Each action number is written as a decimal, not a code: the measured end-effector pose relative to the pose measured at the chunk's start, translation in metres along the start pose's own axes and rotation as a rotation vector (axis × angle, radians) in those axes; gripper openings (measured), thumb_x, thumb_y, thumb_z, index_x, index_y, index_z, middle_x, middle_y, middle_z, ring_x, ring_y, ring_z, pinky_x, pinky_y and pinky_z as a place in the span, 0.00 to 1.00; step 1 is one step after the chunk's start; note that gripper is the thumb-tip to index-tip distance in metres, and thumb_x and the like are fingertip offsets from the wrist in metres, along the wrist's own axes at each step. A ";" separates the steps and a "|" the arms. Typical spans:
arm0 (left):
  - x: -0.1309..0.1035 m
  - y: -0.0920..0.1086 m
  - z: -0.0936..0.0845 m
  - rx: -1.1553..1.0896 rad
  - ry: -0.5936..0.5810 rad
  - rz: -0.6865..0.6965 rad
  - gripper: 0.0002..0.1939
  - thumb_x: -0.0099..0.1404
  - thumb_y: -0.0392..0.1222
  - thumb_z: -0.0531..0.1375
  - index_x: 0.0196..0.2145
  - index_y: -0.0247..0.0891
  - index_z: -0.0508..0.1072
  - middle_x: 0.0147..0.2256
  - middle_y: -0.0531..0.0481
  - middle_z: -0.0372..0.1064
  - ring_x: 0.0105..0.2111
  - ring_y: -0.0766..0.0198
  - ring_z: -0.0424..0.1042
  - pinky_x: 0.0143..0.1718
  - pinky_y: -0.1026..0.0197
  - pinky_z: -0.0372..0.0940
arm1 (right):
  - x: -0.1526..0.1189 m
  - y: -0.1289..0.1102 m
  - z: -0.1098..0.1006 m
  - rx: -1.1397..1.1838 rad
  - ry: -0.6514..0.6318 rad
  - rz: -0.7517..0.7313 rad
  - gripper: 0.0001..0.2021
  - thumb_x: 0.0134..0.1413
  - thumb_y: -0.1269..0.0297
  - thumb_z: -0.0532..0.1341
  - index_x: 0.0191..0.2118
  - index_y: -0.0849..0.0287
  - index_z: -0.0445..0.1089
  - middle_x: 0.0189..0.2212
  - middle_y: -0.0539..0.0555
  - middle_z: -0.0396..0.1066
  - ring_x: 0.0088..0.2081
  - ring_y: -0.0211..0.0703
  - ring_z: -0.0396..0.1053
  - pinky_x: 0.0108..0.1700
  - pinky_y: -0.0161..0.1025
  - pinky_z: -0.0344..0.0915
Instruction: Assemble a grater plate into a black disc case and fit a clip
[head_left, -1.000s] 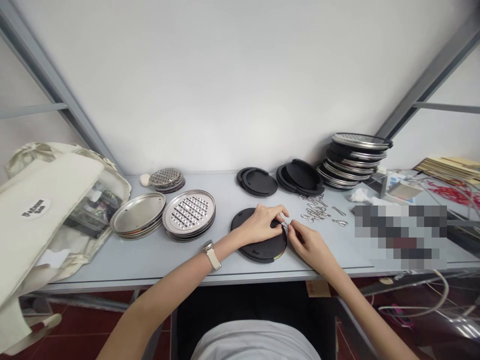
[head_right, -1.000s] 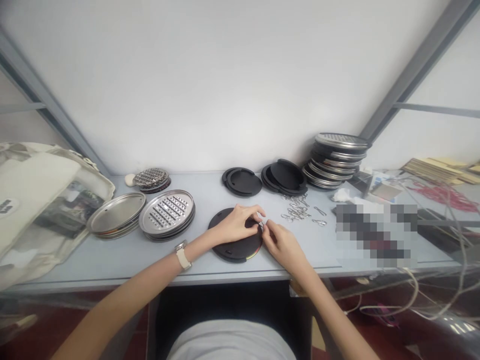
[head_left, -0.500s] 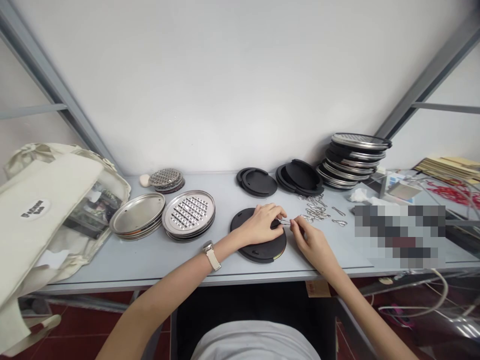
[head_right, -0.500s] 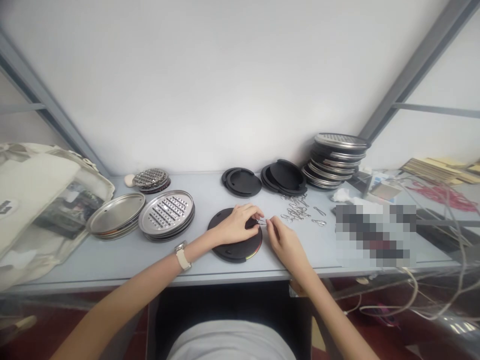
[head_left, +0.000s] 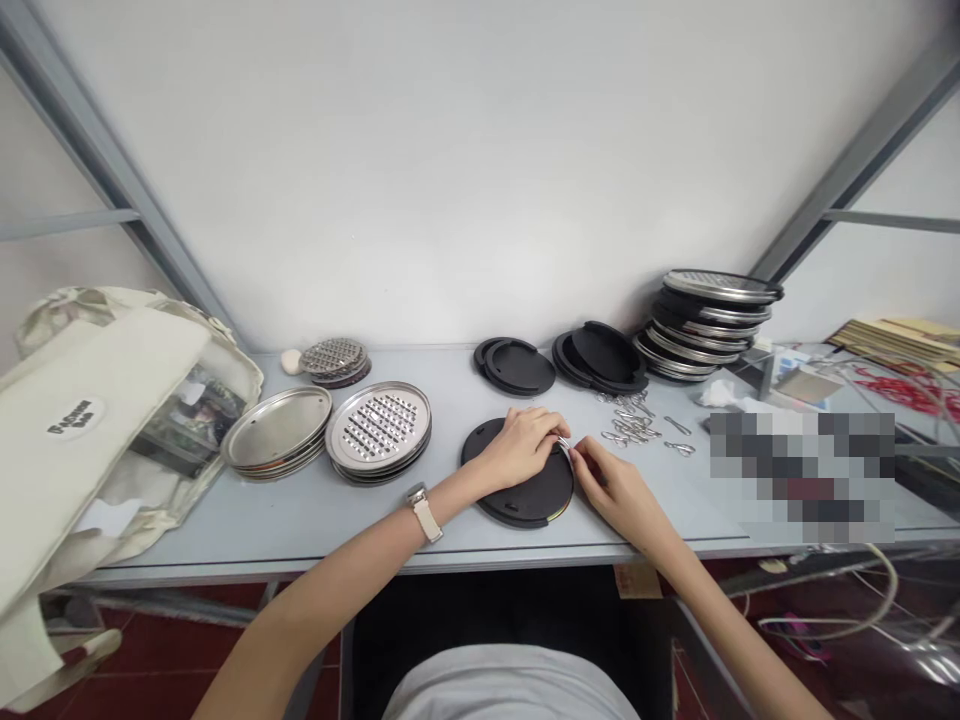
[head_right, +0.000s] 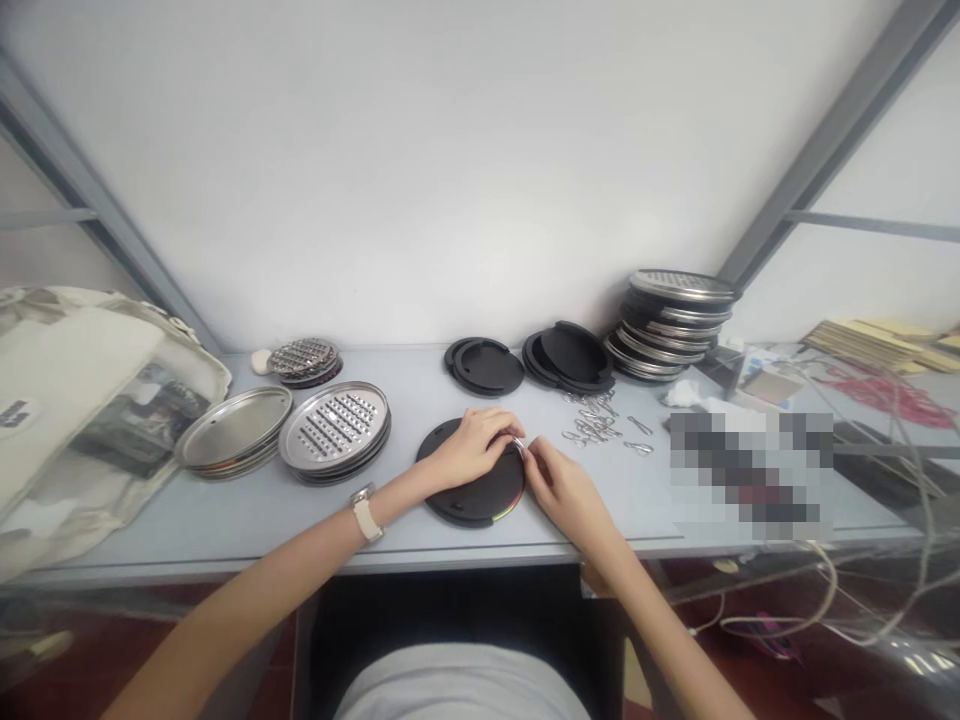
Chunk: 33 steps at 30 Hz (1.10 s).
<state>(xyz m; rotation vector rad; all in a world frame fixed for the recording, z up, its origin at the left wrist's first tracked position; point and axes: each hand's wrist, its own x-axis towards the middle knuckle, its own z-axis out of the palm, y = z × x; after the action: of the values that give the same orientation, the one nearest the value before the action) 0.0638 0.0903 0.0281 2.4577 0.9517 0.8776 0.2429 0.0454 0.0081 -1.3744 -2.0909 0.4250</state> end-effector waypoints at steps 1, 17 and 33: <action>0.000 0.000 0.000 0.005 0.004 -0.008 0.10 0.66 0.30 0.49 0.39 0.39 0.67 0.40 0.51 0.70 0.44 0.62 0.67 0.47 0.57 0.56 | 0.000 0.000 0.000 -0.015 0.000 -0.002 0.11 0.65 0.60 0.47 0.31 0.54 0.55 0.21 0.46 0.59 0.22 0.38 0.60 0.28 0.34 0.56; -0.003 0.008 -0.002 0.099 0.000 -0.009 0.15 0.58 0.31 0.52 0.43 0.40 0.63 0.45 0.48 0.64 0.47 0.58 0.64 0.52 0.54 0.56 | 0.008 0.011 0.004 -0.064 -0.078 -0.012 0.12 0.65 0.60 0.45 0.31 0.54 0.57 0.24 0.50 0.66 0.26 0.43 0.65 0.31 0.37 0.57; -0.003 0.008 -0.002 0.095 -0.018 0.045 0.18 0.58 0.32 0.53 0.47 0.40 0.60 0.48 0.46 0.62 0.51 0.56 0.62 0.52 0.53 0.57 | 0.016 0.016 -0.003 0.151 -0.176 0.043 0.17 0.65 0.55 0.46 0.25 0.56 0.51 0.20 0.45 0.56 0.25 0.38 0.57 0.29 0.35 0.54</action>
<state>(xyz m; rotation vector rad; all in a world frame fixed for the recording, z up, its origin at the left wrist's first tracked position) 0.0645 0.0827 0.0329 2.5722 0.9561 0.8421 0.2511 0.0667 0.0063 -1.3369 -2.1224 0.7305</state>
